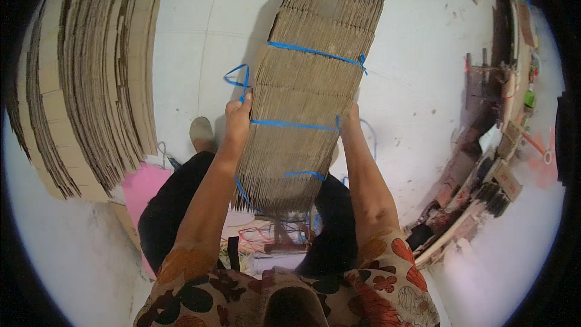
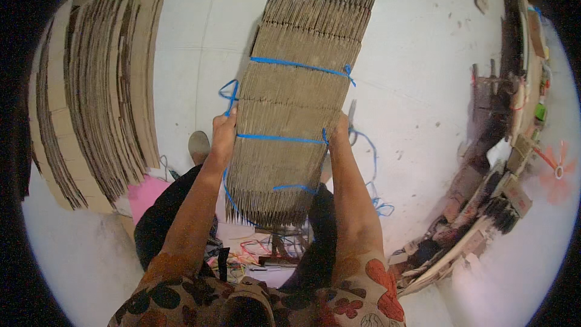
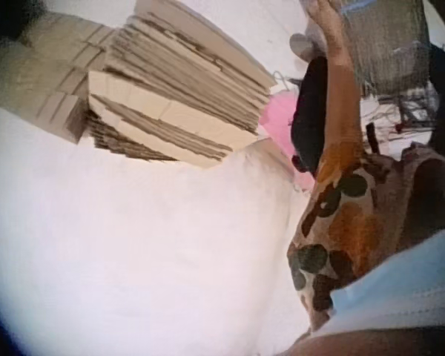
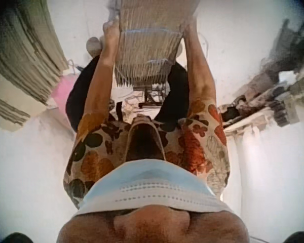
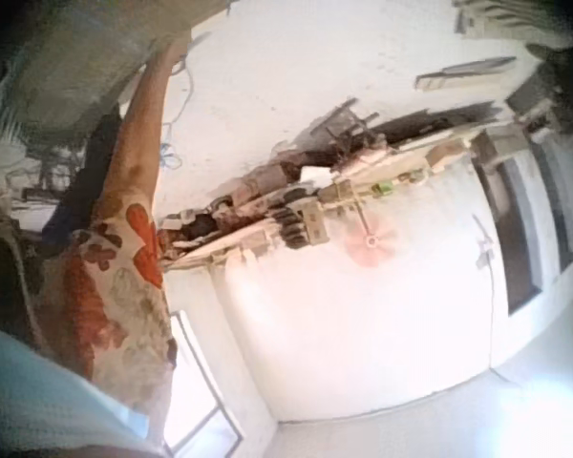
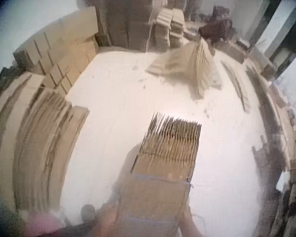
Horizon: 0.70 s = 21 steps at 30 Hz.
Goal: The person gathers stacks of flat cardboard pieces, aligns them, and ties them into bundles using blue plastic straps. They use scissors to cut the straps and place the finished bundles on the floor.
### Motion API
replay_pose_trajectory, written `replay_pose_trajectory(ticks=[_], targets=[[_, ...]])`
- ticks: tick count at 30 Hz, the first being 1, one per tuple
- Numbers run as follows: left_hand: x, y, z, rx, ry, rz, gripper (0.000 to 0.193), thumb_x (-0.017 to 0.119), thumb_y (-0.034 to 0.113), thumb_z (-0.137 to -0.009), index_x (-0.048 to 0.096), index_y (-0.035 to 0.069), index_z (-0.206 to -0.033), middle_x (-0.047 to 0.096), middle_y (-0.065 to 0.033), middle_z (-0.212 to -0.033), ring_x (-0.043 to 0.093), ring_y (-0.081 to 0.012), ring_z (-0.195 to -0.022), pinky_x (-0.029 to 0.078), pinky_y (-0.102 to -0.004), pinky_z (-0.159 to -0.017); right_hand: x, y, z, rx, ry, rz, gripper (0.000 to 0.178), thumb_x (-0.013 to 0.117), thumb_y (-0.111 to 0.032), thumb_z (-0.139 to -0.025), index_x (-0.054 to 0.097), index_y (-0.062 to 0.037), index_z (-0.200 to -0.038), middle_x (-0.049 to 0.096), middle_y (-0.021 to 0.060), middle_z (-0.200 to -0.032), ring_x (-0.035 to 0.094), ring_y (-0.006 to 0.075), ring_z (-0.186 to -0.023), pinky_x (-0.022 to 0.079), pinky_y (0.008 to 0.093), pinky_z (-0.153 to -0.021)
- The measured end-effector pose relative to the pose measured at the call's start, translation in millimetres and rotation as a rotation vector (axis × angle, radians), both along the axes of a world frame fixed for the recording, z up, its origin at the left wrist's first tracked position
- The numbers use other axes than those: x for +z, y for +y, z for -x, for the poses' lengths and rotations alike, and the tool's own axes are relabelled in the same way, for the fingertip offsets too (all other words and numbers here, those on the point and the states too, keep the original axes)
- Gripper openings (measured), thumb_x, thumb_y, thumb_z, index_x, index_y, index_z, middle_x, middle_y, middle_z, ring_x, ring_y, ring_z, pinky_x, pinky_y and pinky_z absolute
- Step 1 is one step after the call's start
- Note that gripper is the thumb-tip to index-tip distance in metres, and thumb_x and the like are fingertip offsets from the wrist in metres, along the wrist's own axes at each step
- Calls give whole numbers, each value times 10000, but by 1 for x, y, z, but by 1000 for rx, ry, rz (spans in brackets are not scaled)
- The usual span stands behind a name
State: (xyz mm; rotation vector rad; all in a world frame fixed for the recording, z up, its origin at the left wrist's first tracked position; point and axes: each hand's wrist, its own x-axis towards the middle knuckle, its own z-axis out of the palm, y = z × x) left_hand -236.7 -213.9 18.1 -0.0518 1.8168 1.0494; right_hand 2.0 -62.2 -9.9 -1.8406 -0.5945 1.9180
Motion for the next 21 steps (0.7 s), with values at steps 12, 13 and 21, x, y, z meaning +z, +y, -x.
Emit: replay_pose_trajectory(ticks=[12,13,21], targets=[[391,73,192,-274,508,-180,342,451,254,-895,561,-52,-1005,602,-246,-847,542,-419,-774,415,-433,-714,345,80,211,10,225,-382,436,477,-302,-875,489,16,-1173,576,135,-1106,564,237,-971,476,370,-804],[428,76,210,-265,615,-264,339,449,244,-897,556,-51,-1024,590,-250,-916,540,-414,-838,416,-428,-750,378,76,233,-9,293,-386,445,470,-299,-884,462,1,-1212,554,137,-1150,541,243,-1026,460,375,-842],[552,55,268,-407,1101,-317,333,529,123,-850,521,-50,-1134,523,-246,-1169,499,-381,-1092,406,-423,-902,457,31,367,-5,662,-155,453,454,-315,-894,445,-24,-1242,529,135,-1198,515,257,-1076,441,387,-883]])
